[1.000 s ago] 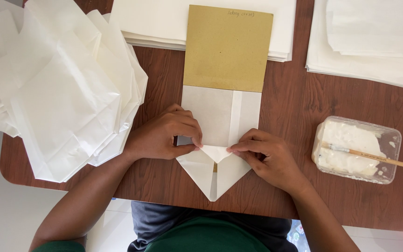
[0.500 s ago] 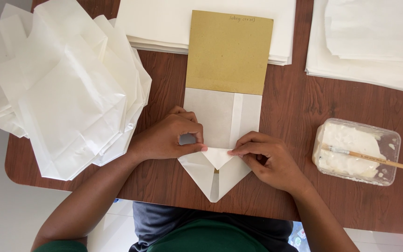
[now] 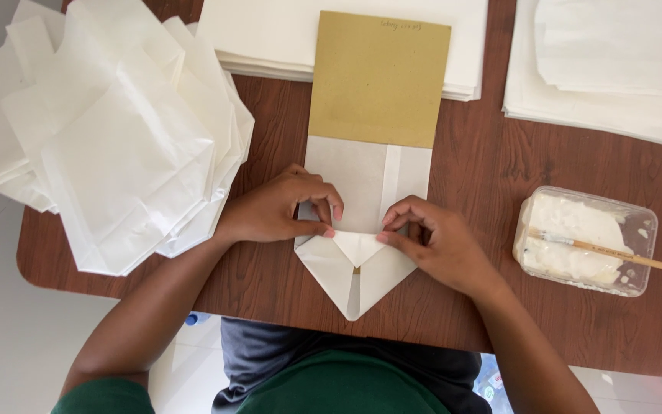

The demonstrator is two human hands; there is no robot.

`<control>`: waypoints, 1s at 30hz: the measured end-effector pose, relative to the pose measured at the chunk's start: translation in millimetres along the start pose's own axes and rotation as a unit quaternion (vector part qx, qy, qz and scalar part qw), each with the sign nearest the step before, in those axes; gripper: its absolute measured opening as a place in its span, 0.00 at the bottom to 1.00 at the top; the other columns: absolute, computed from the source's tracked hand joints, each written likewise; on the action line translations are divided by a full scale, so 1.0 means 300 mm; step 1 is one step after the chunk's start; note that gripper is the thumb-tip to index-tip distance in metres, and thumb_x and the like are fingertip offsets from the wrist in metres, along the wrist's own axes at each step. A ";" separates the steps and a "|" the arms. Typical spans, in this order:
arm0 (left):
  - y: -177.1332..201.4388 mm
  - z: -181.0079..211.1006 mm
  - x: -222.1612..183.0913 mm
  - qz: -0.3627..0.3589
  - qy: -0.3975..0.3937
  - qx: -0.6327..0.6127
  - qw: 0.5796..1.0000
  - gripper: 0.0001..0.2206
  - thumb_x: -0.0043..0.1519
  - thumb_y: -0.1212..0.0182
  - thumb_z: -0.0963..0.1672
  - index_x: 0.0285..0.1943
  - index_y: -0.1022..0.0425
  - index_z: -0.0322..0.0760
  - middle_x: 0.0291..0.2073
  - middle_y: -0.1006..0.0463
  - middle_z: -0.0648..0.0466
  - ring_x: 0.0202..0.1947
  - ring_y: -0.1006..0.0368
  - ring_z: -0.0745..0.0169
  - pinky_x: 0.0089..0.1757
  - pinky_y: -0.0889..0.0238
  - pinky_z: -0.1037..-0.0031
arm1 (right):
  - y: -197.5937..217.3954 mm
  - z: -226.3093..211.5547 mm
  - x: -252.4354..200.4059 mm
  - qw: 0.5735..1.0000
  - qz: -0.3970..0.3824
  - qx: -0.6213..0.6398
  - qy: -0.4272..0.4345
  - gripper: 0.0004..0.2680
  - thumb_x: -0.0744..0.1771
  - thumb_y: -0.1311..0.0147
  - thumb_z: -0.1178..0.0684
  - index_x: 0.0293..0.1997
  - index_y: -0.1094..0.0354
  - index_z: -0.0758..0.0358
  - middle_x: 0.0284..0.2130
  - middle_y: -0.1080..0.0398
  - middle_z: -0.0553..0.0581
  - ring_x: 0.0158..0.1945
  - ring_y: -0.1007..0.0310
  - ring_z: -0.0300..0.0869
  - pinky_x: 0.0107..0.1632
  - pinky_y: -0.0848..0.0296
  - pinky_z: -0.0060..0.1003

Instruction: The person is manually assembling a bag by folding white sheets and applying glue with a brush to the seams.

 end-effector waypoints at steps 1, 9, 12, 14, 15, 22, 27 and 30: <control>0.001 -0.003 -0.003 0.001 0.000 0.000 1.000 0.07 0.60 0.31 0.41 0.45 0.23 0.41 0.31 0.16 0.55 0.38 0.25 0.60 0.55 0.48 0.63 | 0.009 -0.006 -0.003 1.000 -0.001 -0.001 0.001 0.06 0.63 0.36 0.58 0.41 0.26 0.59 0.29 0.19 0.58 0.22 0.33 0.39 0.27 0.34 0.34; -0.008 -0.005 0.001 -0.020 0.016 -0.007 1.000 0.08 0.60 0.33 0.39 0.47 0.22 0.40 0.32 0.16 0.56 0.38 0.28 0.61 0.56 0.51 0.64 | 0.007 -0.020 -0.005 0.999 -0.052 -0.008 -0.001 0.05 0.65 0.41 0.60 0.43 0.24 0.61 0.32 0.17 0.59 0.25 0.30 0.41 0.29 0.30 0.35; -0.010 0.027 -0.006 -0.024 0.009 0.009 1.000 0.10 0.58 0.33 0.39 0.48 0.22 0.40 0.34 0.16 0.55 0.39 0.28 0.59 0.56 0.51 0.64 | 0.001 -0.067 -0.014 0.998 -0.056 -0.020 0.036 0.06 0.65 0.43 0.61 0.43 0.23 0.62 0.33 0.18 0.60 0.26 0.29 0.43 0.30 0.29 0.38; -0.016 0.026 -0.012 -0.037 0.006 0.017 0.999 0.09 0.57 0.32 0.39 0.46 0.21 0.40 0.34 0.16 0.55 0.40 0.28 0.58 0.56 0.51 0.63 | 0.002 -0.075 -0.045 0.996 -0.068 -0.018 0.053 0.08 0.63 0.42 0.62 0.45 0.24 0.63 0.35 0.19 0.61 0.29 0.27 0.44 0.32 0.28 0.39; -0.011 0.027 -0.013 -0.040 0.002 0.031 0.999 0.09 0.56 0.32 0.39 0.44 0.21 0.40 0.35 0.16 0.55 0.41 0.27 0.58 0.57 0.51 0.63 | 0.002 -0.091 -0.051 0.993 -0.082 -0.020 0.079 0.12 0.61 0.42 0.63 0.48 0.25 0.63 0.36 0.20 0.61 0.31 0.26 0.46 0.33 0.27 0.40; 0.007 0.024 -0.004 0.028 0.000 0.046 0.999 0.03 0.64 0.38 0.39 0.42 0.19 0.37 0.28 0.20 0.52 0.36 0.26 0.57 0.56 0.45 0.62 | -0.005 -0.050 -0.048 0.992 0.006 -0.057 0.113 0.04 0.66 0.41 0.61 0.43 0.24 0.63 0.28 0.23 0.58 0.22 0.31 0.41 0.26 0.31 0.35; 0.013 0.038 -0.014 0.031 0.001 0.055 0.998 0.02 0.61 0.32 0.40 0.40 0.18 0.39 0.27 0.20 0.54 0.35 0.26 0.59 0.58 0.45 0.62 | 0.001 -0.058 -0.042 0.990 0.042 -0.054 0.127 0.03 0.67 0.41 0.59 0.41 0.22 0.60 0.24 0.24 0.55 0.19 0.34 0.39 0.23 0.33 0.31; 0.006 0.032 -0.011 0.037 -0.007 0.086 0.996 0.03 0.61 0.34 0.39 0.34 0.19 0.39 0.20 0.25 0.56 0.33 0.28 0.60 0.55 0.43 0.62 | 0.003 -0.064 -0.051 0.986 0.064 -0.081 0.130 0.03 0.67 0.40 0.59 0.41 0.21 0.59 0.23 0.25 0.55 0.20 0.34 0.39 0.23 0.33 0.32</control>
Point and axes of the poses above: each hand's wrist, its own x-axis towards the middle knuckle, its own y-axis out of the back of the hand, z = x × y, the point moved 9 cm from there along x, towards the middle knuckle
